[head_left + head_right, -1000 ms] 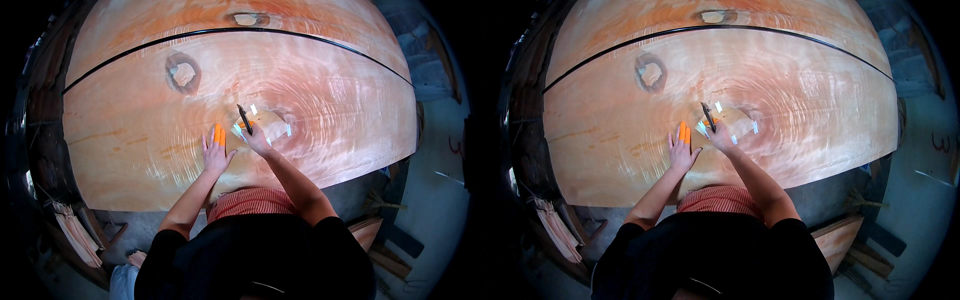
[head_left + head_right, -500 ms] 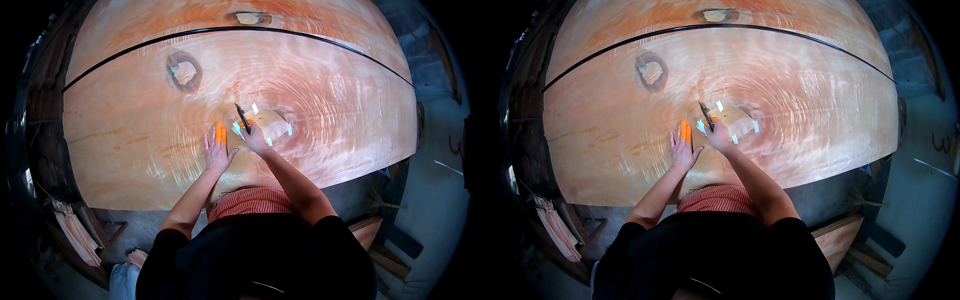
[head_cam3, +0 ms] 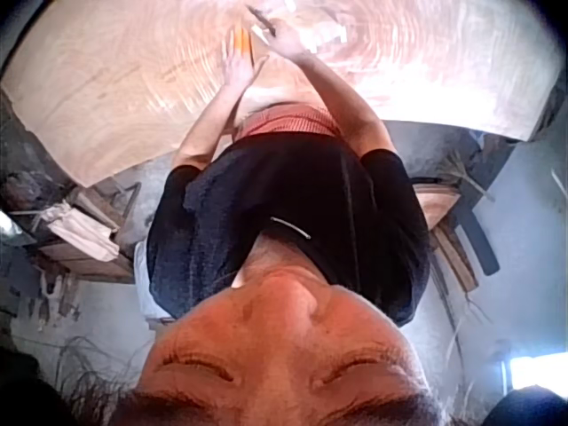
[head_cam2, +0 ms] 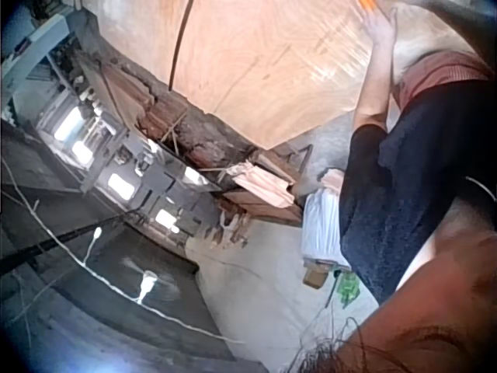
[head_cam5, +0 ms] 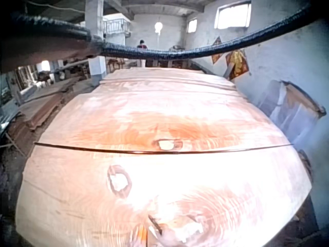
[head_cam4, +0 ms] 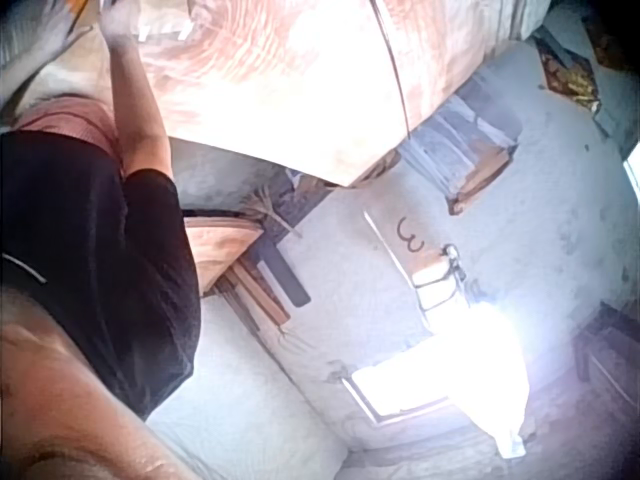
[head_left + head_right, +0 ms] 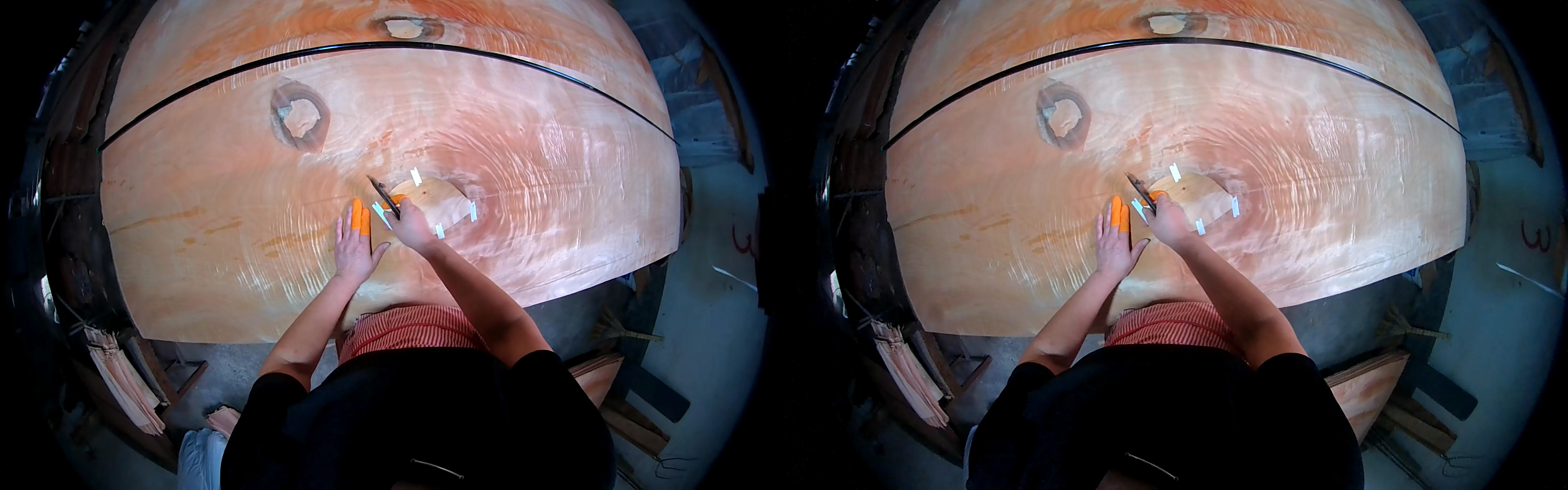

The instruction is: The person uses a utility knife to cut thin veneer sheets and applies them to fill holes and defects on a large wooden panel. They repeatedly select veneer pieces, cut them to shape, and press them into the damaged areas on the panel surface.

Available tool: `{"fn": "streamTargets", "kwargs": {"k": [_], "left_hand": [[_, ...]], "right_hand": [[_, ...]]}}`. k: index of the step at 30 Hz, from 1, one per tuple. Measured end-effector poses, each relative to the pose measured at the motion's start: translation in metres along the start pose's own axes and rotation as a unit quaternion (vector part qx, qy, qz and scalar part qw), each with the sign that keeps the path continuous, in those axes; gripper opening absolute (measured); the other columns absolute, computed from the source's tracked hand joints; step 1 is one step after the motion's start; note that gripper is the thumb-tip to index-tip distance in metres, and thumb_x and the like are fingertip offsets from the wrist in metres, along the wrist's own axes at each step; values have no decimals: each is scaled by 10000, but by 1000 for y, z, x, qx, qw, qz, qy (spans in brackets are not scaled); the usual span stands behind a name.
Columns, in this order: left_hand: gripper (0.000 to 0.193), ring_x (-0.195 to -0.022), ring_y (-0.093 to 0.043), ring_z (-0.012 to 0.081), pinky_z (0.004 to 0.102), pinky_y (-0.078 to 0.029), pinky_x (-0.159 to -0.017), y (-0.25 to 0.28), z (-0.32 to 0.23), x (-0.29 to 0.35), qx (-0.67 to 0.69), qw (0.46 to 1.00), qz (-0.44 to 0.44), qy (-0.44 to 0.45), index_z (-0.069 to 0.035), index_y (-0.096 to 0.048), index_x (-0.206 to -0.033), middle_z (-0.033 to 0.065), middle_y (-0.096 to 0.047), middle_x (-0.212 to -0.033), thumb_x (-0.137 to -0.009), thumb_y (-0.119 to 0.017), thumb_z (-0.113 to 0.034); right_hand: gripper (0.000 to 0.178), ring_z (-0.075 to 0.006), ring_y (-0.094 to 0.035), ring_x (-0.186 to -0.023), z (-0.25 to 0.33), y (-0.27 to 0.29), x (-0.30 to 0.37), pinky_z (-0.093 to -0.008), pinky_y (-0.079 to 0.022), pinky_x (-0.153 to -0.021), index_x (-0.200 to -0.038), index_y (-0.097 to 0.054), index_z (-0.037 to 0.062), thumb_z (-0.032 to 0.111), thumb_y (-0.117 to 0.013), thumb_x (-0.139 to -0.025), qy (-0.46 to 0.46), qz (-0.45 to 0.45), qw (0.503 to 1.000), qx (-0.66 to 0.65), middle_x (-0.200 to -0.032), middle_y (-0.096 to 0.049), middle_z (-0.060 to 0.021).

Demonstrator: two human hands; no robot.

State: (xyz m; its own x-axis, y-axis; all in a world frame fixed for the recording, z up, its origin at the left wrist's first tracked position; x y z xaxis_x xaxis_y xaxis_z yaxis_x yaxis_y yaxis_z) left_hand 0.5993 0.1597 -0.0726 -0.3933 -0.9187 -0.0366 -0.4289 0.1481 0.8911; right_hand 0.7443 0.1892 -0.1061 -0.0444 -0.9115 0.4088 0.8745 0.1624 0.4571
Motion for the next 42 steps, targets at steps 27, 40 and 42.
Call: {"fn": "streamTargets", "kwargs": {"k": [27,40,42], "left_hand": [[532,-1251,-178,310,476,-104,-1010,33,2,-17,10,967,178,-179,-192,-538,-1107,186,-249,-1320,-687,-563,-517],[551,-1132,-356,315,490,-196,-974,34,34,100,-39,996,-17,75,-64,-396,-1210,161,-279,-1309,-732,-570,-278],[577,-1185,-292,310,509,-190,-969,32,43,123,-50,996,-3,70,-66,-393,-1210,158,-270,-1315,-725,-570,-323]], "right_hand": [[244,-108,-510,-499,-40,77,118,-231,-382,-454,-991,-495,-17,157,-470,-821,-92,87,990,-68,-567,-520,-35],[217,-287,-574,-709,-57,41,148,-372,-442,-625,-916,-532,91,241,-387,-856,104,134,933,318,-706,-590,-113],[229,-296,-576,-749,-41,45,148,-384,-445,-653,-896,-540,117,261,-365,-862,10,115,935,335,-761,-602,-117]]}}
Point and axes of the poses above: each hand's wrist, its own x-axis away from the middle knuckle, its own y-axis out of the back of the hand, z = x × y, the point moved 2 cm from there along -x, towards the middle knuckle
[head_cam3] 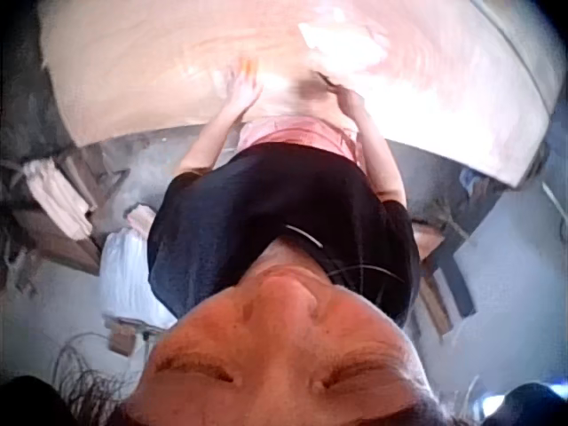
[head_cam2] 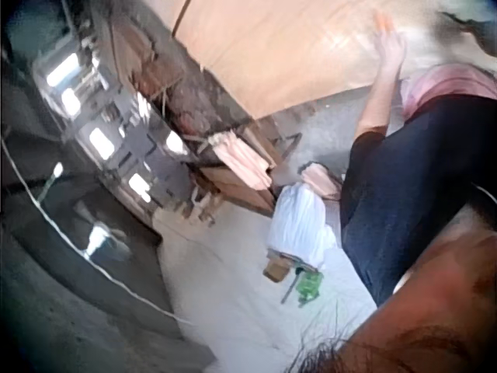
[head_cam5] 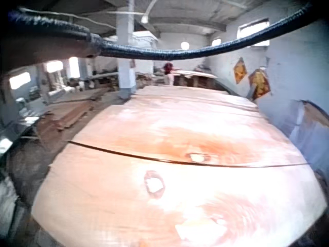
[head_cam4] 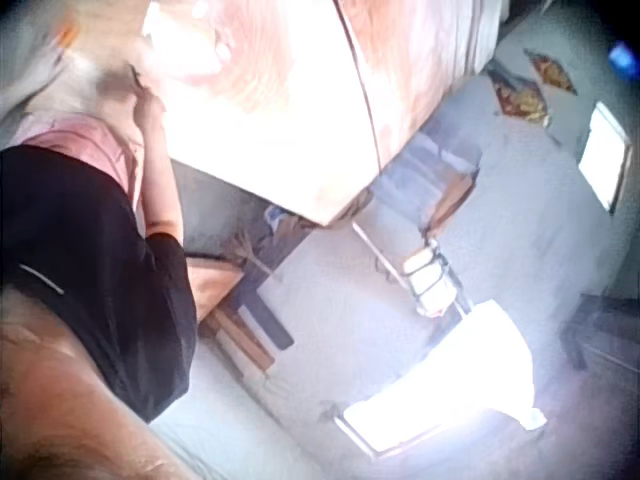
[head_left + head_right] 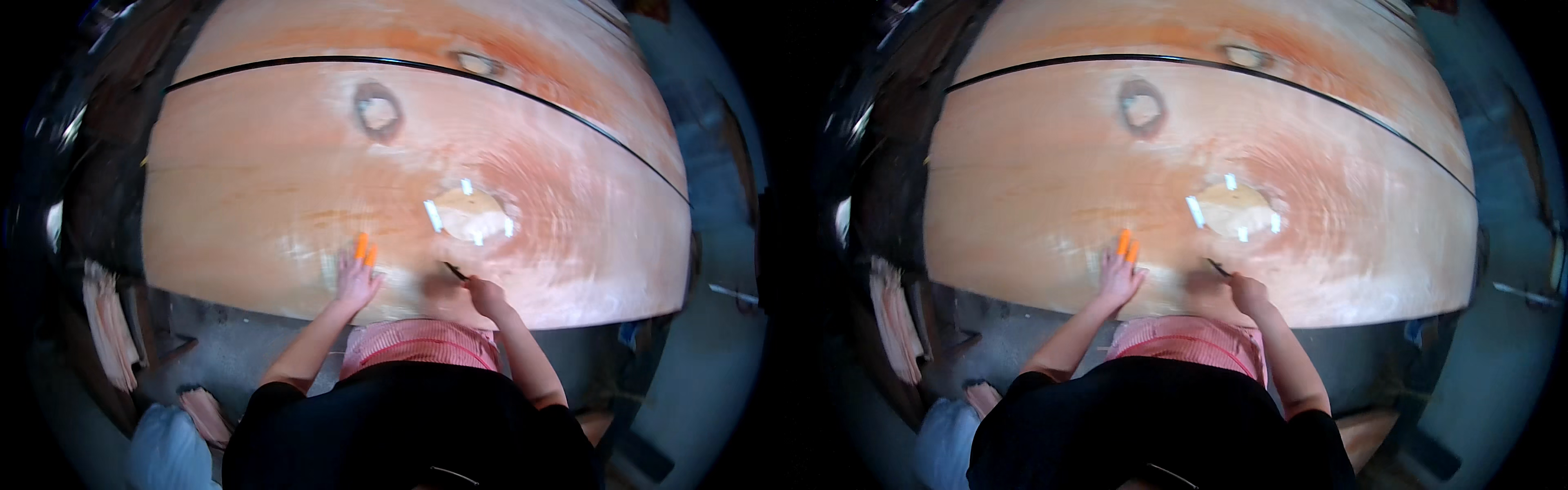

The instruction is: The person uses a utility knife to cut thin veneer sheets and applies them to fill holes and defects on a large wooden panel. They repeatedly select veneer pieces, cut them to shape, and press them into the damaged areas on the panel surface.

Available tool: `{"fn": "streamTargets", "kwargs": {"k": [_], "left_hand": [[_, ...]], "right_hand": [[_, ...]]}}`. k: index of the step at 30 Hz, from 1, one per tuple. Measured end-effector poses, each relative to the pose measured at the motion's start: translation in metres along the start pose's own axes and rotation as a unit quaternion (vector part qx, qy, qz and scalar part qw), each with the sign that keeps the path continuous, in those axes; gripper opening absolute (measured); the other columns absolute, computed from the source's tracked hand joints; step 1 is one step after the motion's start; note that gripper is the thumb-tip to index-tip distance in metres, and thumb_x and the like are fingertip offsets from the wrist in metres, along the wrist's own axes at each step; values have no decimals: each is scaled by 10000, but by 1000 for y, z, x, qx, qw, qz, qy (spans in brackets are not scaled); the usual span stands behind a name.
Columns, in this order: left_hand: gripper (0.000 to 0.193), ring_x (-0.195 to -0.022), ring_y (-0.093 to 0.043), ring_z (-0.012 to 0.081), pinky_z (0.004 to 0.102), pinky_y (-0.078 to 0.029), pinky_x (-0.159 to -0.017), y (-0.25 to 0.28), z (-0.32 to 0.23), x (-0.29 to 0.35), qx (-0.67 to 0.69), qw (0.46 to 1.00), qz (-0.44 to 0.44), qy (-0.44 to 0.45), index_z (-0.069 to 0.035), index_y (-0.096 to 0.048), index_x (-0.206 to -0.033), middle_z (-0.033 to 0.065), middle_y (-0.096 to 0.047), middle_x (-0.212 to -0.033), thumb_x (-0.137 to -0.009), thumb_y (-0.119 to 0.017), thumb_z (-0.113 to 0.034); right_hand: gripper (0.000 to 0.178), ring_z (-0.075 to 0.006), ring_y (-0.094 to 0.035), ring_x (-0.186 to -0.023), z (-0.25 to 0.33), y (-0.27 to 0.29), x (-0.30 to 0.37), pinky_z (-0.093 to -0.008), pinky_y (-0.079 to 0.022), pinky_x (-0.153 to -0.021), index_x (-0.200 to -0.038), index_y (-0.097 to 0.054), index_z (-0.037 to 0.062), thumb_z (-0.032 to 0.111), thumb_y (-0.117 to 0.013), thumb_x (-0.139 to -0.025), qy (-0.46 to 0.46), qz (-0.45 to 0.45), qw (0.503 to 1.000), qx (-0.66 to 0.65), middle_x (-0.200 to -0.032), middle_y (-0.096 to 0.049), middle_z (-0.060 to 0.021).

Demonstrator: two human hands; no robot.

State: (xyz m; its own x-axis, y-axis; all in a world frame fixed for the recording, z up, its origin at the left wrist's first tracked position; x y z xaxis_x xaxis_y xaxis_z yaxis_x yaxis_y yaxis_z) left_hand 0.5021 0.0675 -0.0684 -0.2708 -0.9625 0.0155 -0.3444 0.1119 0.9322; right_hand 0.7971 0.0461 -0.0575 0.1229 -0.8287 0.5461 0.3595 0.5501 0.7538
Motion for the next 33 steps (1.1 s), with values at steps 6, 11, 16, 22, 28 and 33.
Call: {"fn": "streamTargets", "kwargs": {"k": [6,11,16,22,28,33], "left_hand": [[638,-1250,-200,262,500,-165,-988,0,18,25,8,999,19,-27,-84,-354,-1249,127,-253,-1332,-728,-558,-391],[656,-1250,-200,254,482,-158,-996,2,22,37,4,999,-13,-51,-81,-342,-1258,135,-259,-1325,-733,-542,-421],[632,-1218,-244,276,460,-196,-978,17,23,91,58,996,-66,7,-40,-370,-1221,179,-264,-1306,-726,-572,-378],[601,-1153,-324,326,418,-250,-960,20,48,222,51,985,-103,131,-5,-375,-1198,215,-320,-1253,-741,-562,-347],[575,-1125,-359,358,385,-322,-924,-9,50,368,137,939,-24,314,14,-358,-1206,228,-318,-1253,-787,-511,-349],[598,-1139,-356,342,367,-320,-934,-17,44,458,166,912,-18,374,4,-353,-1213,230,-309,-1261,-776,-519,-369]], "right_hand": [[292,-305,-573,-764,25,20,1,-416,-428,-679,-862,-529,106,310,-320,-870,-74,7,993,92,-767,-598,-139],[300,-309,-568,-788,30,15,4,-425,-423,-684,-855,-523,97,310,-311,-872,-95,-7,988,121,-778,-595,-145],[303,-298,-578,-735,17,-1,14,-422,-430,-636,-863,-518,87,306,-310,-876,-28,-53,995,78,-732,-592,-148],[267,-151,-502,-487,21,-61,58,-291,-397,-478,-926,-547,60,236,-350,-890,63,-109,972,-196,-535,-505,-65],[245,-238,-518,-595,71,-135,113,-337,-408,-550,-981,-535,50,235,-441,-851,132,-25,981,-142,-627,-529,-117],[236,-311,-574,-803,120,-173,158,-367,-452,-695,-1001,-560,116,203,-530,-783,221,3,969,-114,-859,-593,-173]]}}
Point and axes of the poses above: each hand's wrist, its own x-axis away from the middle knuckle, its own y-axis out of the back of the hand, z = x × y, the point moved 2 cm from there along -x, towards the middle knuckle
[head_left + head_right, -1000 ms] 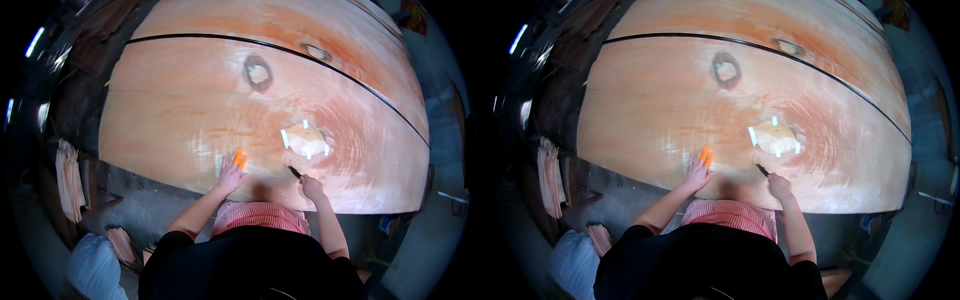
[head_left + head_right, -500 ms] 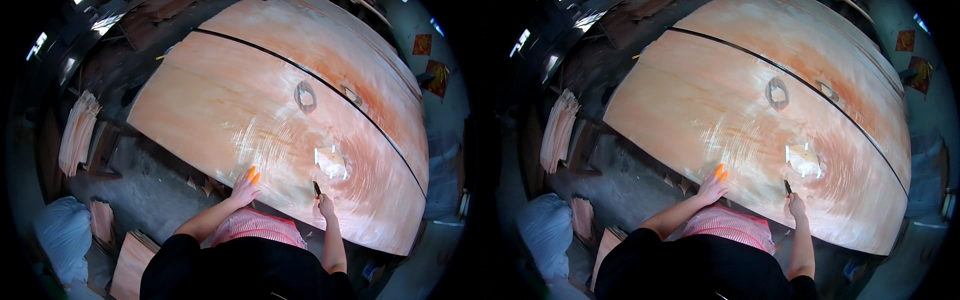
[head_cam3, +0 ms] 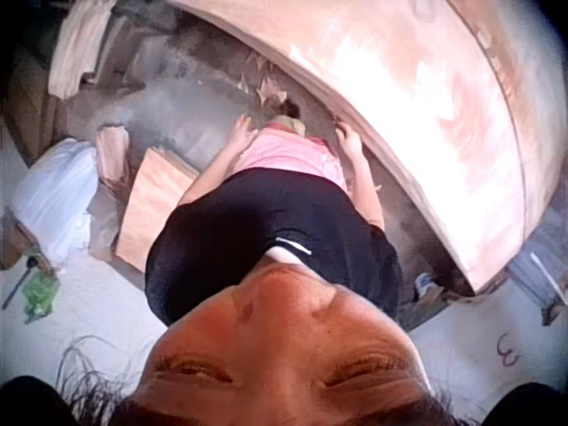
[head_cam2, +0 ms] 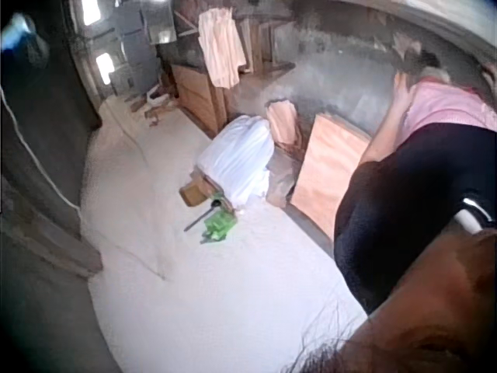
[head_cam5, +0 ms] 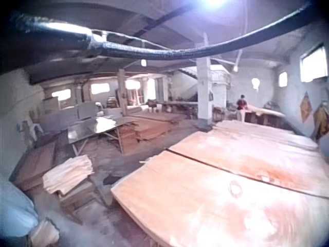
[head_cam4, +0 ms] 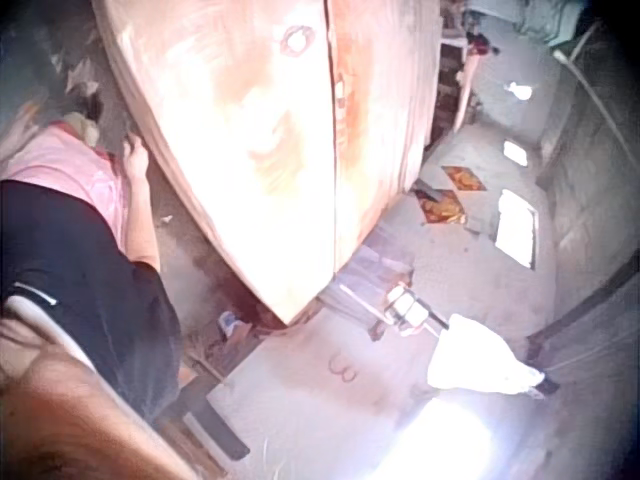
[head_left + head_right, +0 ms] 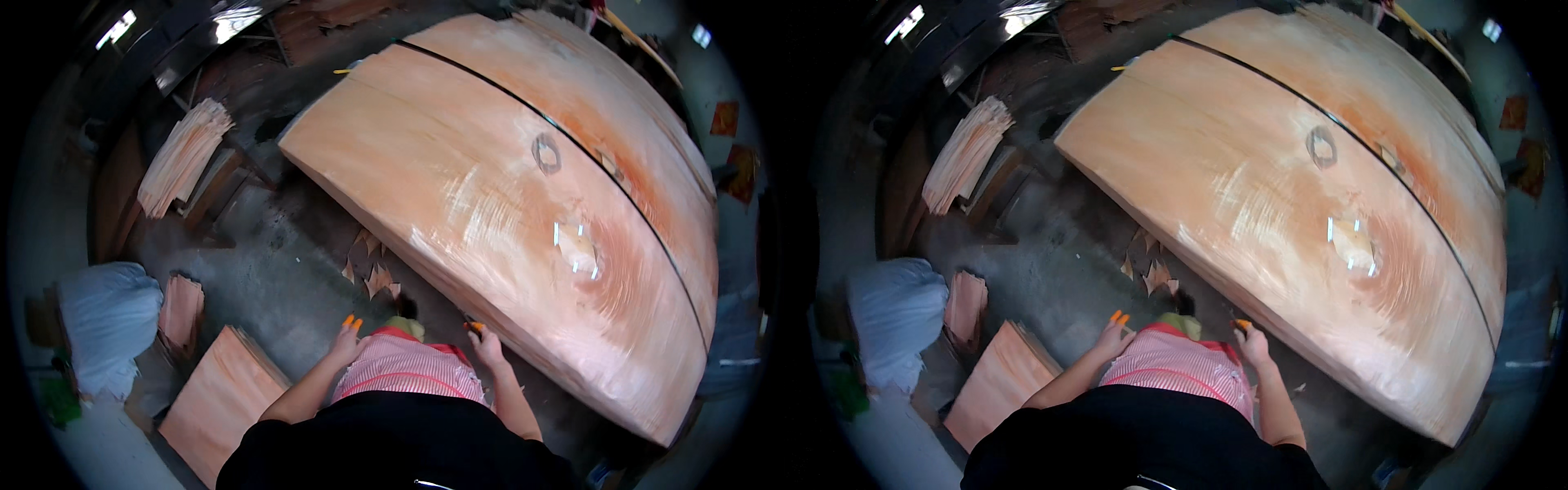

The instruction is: The person uses a utility knife to cut thin veneer sheets and applies them to fill holes and defects on a large wooden panel. They repeatedly select veneer pieces, cut them to shape, and press them into the damaged areas on the panel surface.

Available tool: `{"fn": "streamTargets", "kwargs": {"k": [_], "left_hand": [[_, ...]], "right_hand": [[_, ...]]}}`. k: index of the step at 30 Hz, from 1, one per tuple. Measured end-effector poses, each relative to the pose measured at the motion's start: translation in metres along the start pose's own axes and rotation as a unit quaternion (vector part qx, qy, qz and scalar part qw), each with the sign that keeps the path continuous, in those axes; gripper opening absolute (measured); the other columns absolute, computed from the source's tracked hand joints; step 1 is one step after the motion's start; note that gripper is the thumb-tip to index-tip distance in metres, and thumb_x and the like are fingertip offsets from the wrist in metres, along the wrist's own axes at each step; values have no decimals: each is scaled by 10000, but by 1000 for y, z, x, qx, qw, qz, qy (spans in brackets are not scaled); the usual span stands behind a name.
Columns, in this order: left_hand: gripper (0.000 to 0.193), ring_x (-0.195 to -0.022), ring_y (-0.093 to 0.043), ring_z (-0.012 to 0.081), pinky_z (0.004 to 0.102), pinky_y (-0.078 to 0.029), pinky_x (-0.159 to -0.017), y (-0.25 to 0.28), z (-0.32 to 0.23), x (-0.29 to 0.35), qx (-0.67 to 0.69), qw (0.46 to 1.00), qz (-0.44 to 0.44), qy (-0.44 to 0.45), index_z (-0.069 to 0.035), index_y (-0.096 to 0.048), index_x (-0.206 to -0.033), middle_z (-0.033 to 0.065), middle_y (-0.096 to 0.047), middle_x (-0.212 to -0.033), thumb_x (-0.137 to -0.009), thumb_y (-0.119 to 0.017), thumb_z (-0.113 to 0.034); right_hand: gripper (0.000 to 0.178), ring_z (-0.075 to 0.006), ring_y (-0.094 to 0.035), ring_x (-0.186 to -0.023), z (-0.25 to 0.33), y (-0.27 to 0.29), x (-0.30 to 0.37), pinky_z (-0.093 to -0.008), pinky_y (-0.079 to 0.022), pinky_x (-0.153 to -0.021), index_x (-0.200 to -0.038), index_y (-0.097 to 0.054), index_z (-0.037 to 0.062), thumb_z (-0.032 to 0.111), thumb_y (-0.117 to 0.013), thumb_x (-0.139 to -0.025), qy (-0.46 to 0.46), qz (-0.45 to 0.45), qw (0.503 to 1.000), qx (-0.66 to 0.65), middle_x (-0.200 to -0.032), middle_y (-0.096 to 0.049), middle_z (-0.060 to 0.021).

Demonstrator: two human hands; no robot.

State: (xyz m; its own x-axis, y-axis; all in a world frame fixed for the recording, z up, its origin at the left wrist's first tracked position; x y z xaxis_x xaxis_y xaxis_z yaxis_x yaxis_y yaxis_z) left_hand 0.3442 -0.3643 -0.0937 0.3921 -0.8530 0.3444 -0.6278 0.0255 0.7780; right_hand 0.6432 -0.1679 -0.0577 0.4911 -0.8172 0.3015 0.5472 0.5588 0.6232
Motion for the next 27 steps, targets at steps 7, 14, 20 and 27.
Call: {"fn": "streamTargets", "kwargs": {"k": [7,14,20,27], "left_hand": [[570,-1149,-355,320,352,-332,-928,30,132,24,11,988,-54,145,-17,-393,-1191,208,-314,-1267,-765,-526,-370],[538,-1088,-410,328,358,-359,-891,93,248,-6,107,965,-111,213,2,-421,-1151,209,-356,-1227,-756,-549,-339],[526,-1056,-424,354,379,-366,-867,158,394,3,94,974,-85,187,20,-448,-1116,234,-448,-1119,-748,-552,-341],[393,-890,-523,334,374,-403,-799,246,524,-28,184,911,-109,352,-39,-549,-1015,170,-564,-930,-763,-509,-338]], "right_hand": [[252,-274,-591,-762,62,-40,-33,-344,-452,-685,-971,-599,132,136,-543,-725,-4,46,997,56,-812,-604,-153],[303,-234,-593,-692,131,-116,-104,-333,-447,-649,-1011,-587,166,105,-510,-724,-38,122,986,107,-759,-606,-130],[364,-217,-585,-636,235,-208,-191,-341,-440,-605,-1042,-558,176,105,-515,-688,-53,197,971,125,-683,-593,-105],[372,-275,-583,-741,346,-250,-303,-375,-449,-638,-1052,-541,199,143,-522,-685,-10,159,967,201,-802,-602,-130]]}}
Point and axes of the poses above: each hand's wrist, its own x-axis away from the middle knuckle, its own y-axis out of the back of the hand, z = x × y, the point moved 2 cm from there along -x, towards the middle knuckle
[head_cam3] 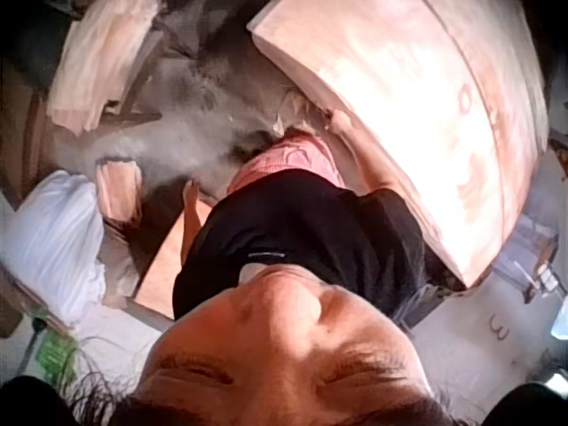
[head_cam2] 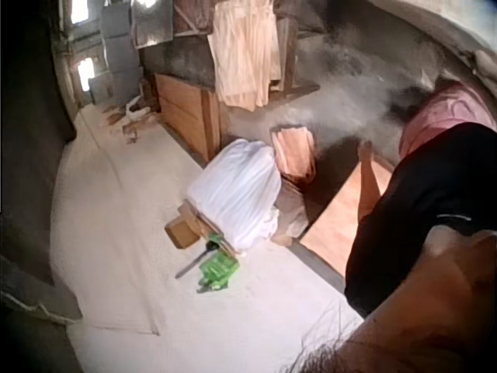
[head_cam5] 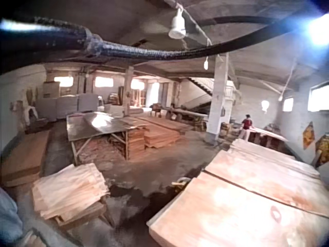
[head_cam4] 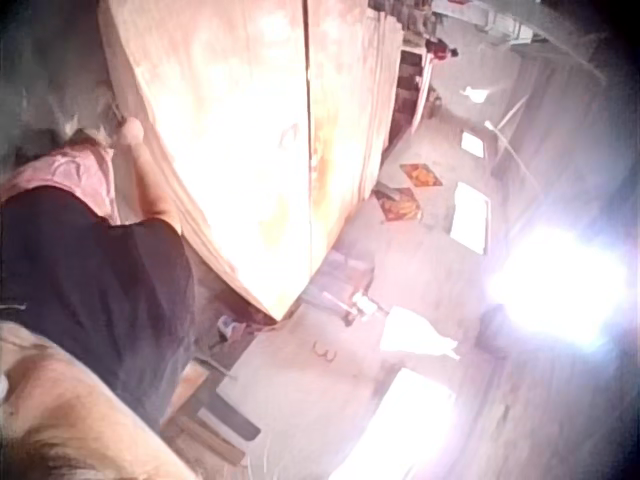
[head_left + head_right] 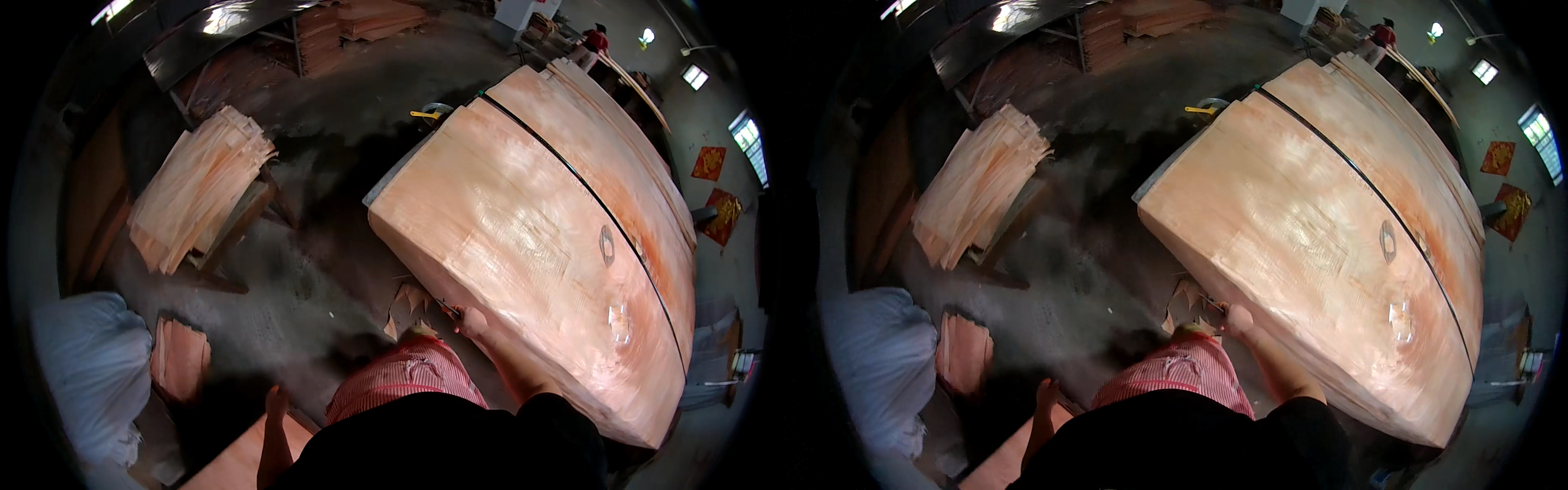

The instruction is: The person uses a utility knife to cut thin veneer sheets and applies them to fill holes and defects on a large wooden panel. They repeatedly select veneer pieces, cut them to shape, and press them into the damaged areas on the panel surface.

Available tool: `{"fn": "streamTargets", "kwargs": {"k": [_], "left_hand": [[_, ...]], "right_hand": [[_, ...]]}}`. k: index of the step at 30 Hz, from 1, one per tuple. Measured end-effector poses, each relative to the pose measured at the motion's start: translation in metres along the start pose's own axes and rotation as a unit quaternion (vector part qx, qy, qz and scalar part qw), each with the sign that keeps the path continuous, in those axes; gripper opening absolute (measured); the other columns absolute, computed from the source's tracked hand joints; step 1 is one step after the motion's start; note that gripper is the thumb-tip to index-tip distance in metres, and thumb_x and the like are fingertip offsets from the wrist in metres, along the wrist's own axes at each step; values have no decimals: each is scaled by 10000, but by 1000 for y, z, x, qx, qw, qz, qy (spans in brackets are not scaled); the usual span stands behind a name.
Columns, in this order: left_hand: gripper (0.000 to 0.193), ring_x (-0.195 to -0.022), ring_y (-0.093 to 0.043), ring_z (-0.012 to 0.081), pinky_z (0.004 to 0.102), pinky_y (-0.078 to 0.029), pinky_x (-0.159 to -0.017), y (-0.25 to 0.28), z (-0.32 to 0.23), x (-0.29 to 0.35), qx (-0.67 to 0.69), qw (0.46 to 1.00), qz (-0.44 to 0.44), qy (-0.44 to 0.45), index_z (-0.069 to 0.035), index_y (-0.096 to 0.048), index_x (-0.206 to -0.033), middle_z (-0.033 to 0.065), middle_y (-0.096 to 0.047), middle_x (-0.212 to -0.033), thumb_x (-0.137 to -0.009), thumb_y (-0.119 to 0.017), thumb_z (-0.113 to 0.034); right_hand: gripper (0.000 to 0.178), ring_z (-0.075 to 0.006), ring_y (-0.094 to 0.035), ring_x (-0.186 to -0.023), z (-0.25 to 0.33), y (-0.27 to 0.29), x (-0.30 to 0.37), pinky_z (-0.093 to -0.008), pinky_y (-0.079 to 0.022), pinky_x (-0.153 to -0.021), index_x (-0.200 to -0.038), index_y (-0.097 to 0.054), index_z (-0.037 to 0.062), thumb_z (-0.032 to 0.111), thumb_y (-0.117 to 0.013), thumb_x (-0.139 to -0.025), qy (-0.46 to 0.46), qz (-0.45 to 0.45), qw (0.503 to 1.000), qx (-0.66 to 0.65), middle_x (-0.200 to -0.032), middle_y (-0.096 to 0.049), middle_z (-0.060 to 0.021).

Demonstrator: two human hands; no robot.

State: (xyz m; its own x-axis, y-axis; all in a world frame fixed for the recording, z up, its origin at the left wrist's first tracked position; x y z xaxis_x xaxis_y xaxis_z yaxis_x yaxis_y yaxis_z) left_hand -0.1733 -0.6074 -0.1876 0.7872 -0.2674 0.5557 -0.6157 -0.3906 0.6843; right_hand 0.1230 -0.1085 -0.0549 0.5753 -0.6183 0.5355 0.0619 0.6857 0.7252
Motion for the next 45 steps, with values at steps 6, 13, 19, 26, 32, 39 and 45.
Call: {"fn": "streamTargets", "kwargs": {"k": [6,13,19,26,32,39,45], "left_hand": [[345,-932,-509,295,373,-400,-763,46,-77,-106,-14,993,83,-80,-42,-508,-1086,138,-516,-1067,-833,-462,-273],[322,-984,-497,320,358,-403,-821,86,-163,-238,-81,979,97,-157,-40,-523,-1080,155,-526,-1081,-852,-431,-248],[216,-917,-508,333,413,-416,-754,106,-309,-369,-518,763,238,-304,-1,-543,-889,162,-546,-950,-837,-396,-151],[258,-816,-528,205,298,-408,-747,56,-530,-474,-177,880,247,-364,-16,-527,-1024,133,-563,-922,-836,-487,-188],[350,-926,-523,190,274,-426,-798,-63,-817,-459,-21,794,251,-554,-14,-434,-1153,114,-487,-1053,-847,-494,-175],[495,-1157,-327,334,384,-276,-953,-219,-1047,-339,-76,516,201,-829,7,-329,-1222,185,-308,-1281,-807,-511,-191],[579,-1202,-276,309,424,-210,-988,-338,-1143,-295,-163,386,126,-899,-5,-257,-1271,181,-260,-1318,-768,-480,-185]], "right_hand": [[324,-300,-546,-812,35,62,-138,-373,-451,-695,-957,-602,164,37,-408,-730,96,-243,962,82,-903,-556,-115],[386,-284,-337,-1143,55,130,-276,-367,-336,-901,-1092,-495,51,27,-426,-713,5,-400,912,90,-1263,-359,-81],[500,-267,-276,-1206,48,132,-307,-380,-273,-953,-1221,-394,71,61,-424,-722,-117,-331,928,122,-1330,-283,-76],[475,-250,-274,-1217,78,155,-304,-360,-251,-969,-1237,-382,96,101,-382,-762,-156,-346,924,51,-1345,-268,-64],[473,-250,-279,-1217,102,153,-315,-357,-253,-969,-1214,-400,56,98,-387,-744,-255,-396,882,-21,-1331,-289,-91],[257,-248,-283,-1214,129,170,-332,-368,-243,-974,-871,-581,-22,92,-445,-686,-394,-376,834,-86,-1324,-302,-105],[201,-230,-314,-1196,135,174,-354,-362,-260,-961,-764,-597,-15,111,-467,-677,-495,-389,771,-95,-1310,-330,-99]]}}
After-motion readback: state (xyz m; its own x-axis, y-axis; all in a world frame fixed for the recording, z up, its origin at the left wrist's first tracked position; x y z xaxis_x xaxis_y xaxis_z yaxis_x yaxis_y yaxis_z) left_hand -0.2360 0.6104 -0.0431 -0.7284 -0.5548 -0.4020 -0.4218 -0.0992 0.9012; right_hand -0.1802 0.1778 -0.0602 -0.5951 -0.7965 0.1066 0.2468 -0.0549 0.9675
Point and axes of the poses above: each hand's wrist, its own x-axis away from the middle knuckle, its own y-axis out of the back of the hand, z = x × y, the point moved 2 cm from there along -x, towards the middle knuckle
